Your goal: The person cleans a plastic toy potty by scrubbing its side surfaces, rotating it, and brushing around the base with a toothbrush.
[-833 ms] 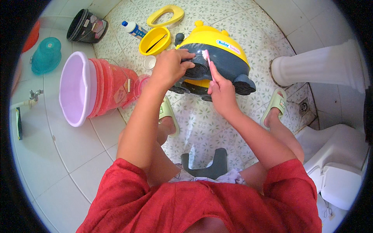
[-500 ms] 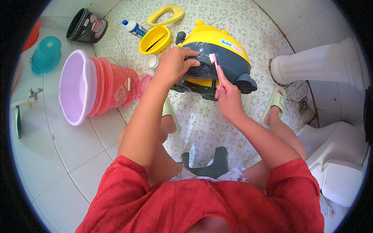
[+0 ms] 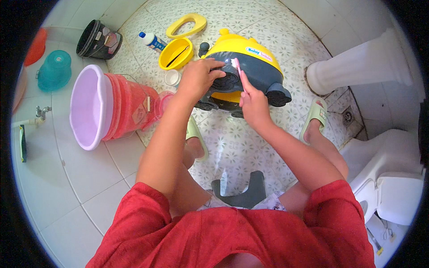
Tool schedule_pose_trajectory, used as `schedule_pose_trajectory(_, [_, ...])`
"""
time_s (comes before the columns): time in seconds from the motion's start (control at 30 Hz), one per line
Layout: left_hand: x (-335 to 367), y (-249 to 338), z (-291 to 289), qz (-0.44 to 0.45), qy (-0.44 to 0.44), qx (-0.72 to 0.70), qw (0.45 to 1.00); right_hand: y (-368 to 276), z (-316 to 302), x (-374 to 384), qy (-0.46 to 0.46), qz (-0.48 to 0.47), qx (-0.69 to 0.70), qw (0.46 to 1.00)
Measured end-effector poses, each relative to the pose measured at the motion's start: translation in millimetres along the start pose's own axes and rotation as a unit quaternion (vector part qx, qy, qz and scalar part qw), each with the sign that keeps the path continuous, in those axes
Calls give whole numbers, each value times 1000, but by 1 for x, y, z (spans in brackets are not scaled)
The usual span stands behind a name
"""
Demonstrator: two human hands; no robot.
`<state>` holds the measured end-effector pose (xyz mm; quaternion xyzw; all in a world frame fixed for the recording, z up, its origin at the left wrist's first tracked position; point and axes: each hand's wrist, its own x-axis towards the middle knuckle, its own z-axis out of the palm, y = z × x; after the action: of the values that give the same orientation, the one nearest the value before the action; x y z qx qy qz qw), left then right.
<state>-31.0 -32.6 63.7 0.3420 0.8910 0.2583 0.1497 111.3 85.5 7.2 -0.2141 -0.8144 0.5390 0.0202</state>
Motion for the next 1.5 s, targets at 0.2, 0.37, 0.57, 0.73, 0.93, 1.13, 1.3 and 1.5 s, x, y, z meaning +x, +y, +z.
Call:
schedule_pose_trajectory(0.2, [1,-12,7,31,43,14,998,8,-3,-4,16,4,-18,1000])
schedule_pose_trajectory(0.37, [1,-9,13,22,69,15,997,7,0,-10,20,-9,-32,999])
schedule_pose_trajectory(0.57, [3,-8,14,20,73,36,997,-11,-4,-1,18,17,-38,999])
schedule_pose_trajectory(0.73, [2,-5,7,-8,28,28,999,2,6,-22,12,32,13,999])
schedule_pose_trajectory(0.93, [8,-10,2,-38,8,8,999,-6,5,0,17,15,22,999])
schedule_pose_trajectory(1.13, [8,-24,5,-5,33,44,998,-6,14,-15,16,41,29,999])
schedule_pose_trajectory(1.3, [10,-16,4,-22,3,-1,1000,-7,-5,4,-10,23,6,1000])
schedule_pose_trajectory(1.5, [9,-18,6,-5,43,21,999,0,11,-16,16,25,35,999])
